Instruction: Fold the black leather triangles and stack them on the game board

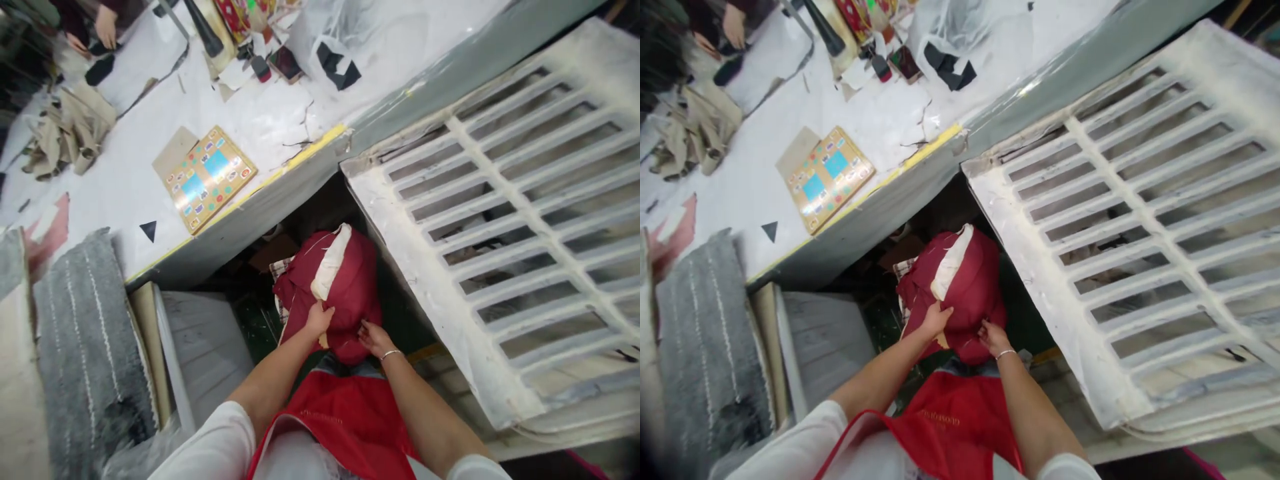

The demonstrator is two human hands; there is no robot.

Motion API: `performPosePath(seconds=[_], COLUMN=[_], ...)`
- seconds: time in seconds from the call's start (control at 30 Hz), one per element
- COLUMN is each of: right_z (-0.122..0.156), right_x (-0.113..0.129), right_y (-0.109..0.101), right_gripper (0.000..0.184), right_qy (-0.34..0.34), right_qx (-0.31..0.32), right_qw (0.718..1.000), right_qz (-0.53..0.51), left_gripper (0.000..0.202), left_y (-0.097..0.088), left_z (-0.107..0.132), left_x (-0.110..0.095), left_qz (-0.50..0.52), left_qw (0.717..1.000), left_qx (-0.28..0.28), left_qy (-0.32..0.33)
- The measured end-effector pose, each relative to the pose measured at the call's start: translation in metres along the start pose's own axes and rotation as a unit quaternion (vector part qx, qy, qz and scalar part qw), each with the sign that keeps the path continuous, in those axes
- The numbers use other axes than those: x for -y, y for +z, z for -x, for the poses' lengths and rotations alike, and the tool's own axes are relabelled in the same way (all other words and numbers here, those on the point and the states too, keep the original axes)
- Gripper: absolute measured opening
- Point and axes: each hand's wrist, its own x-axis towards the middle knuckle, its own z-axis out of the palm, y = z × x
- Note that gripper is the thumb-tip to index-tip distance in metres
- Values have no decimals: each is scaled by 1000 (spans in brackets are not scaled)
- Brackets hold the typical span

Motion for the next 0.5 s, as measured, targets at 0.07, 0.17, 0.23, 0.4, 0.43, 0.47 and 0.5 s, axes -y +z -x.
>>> performPosePath(seconds=[0.07,0.17,0.23,0.4,0.43,0.47,0.5], right_z=[24,67,88,77,65,53,40], right_x=[3,0,-1,27,37,47,56], right_y=[6,32,65,124,119,108,92], right_gripper=[25,21,21,20,19,21,26], right_qy=[-28,-72,-101,-212,-233,-257,-277], right_qx=[53,127,180,189,152,104,53], right_qw=[998,989,978,945,945,944,941], right_qz=[-1,6,30,161,171,180,188], left_gripper=[32,38,44,43,40,37,34], left_y=[-31,-102,-151,-205,-202,-197,-191], left_z=[9,12,-1,-58,-68,-77,-85], left_x=[1,11,23,73,86,99,112], left_qz=[43,78,79,12,-9,-32,-53], left_qw=[999,996,997,983,979,975,973], left_qx=[23,27,-2,-156,-170,-176,-174], left_qy=[20,22,6,-92,-116,-133,-144])
